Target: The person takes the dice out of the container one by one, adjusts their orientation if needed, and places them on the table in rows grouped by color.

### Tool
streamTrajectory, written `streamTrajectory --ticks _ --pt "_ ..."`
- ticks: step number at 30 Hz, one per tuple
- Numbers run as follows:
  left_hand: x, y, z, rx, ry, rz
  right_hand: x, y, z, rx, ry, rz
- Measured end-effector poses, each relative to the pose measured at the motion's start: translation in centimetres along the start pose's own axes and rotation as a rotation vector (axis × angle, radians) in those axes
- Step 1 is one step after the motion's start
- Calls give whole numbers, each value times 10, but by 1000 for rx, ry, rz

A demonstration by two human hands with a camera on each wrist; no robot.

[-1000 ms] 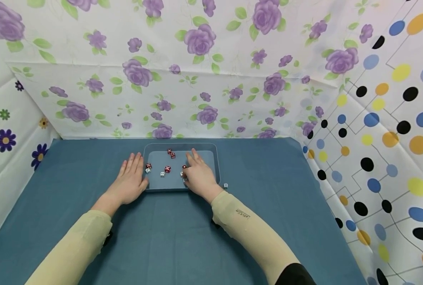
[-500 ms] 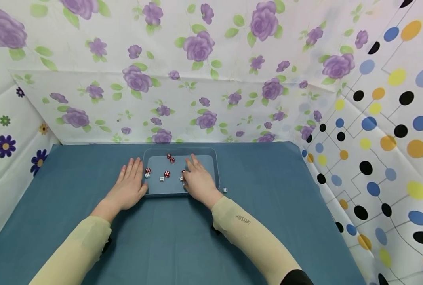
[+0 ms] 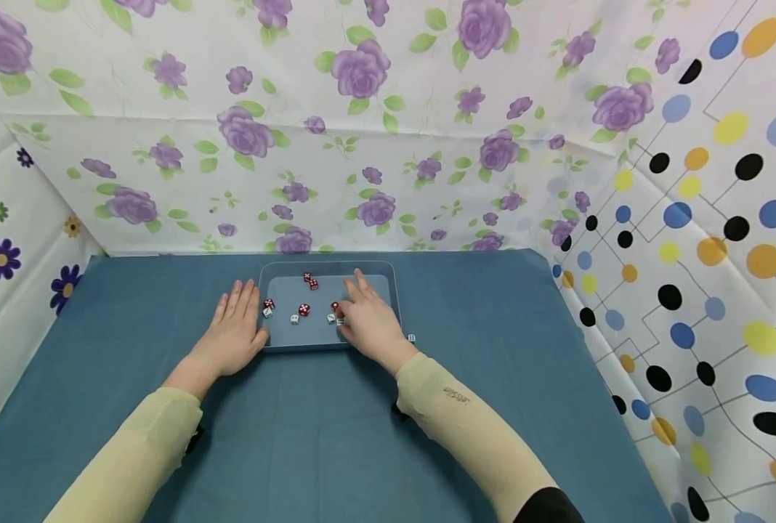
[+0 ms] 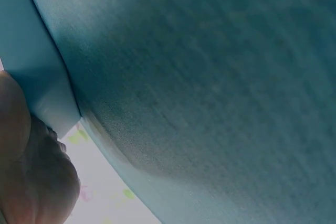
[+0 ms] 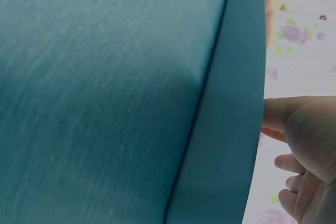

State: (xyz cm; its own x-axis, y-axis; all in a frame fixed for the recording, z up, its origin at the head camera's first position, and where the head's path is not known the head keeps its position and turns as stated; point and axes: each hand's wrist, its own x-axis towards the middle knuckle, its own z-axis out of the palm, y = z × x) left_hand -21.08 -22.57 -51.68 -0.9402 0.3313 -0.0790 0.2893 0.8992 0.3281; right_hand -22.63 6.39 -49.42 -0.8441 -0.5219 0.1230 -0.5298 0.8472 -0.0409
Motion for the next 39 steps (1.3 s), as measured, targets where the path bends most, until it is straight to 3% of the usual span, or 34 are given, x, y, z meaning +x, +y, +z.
streamTrajectory --ticks 11,20,31,39 --pt "1 2 -2 4 -15 -5 -29 19 -8 205 27 46" --pt "1 2 -3 5 -14 -6 -47 40 -12 238 42 37" --pt "-4 0 6 3 -14 1 -77 69 -8 304 0 -18" --pt "1 0 -1 6 -12 11 -87 94 -13 296 31 -20"
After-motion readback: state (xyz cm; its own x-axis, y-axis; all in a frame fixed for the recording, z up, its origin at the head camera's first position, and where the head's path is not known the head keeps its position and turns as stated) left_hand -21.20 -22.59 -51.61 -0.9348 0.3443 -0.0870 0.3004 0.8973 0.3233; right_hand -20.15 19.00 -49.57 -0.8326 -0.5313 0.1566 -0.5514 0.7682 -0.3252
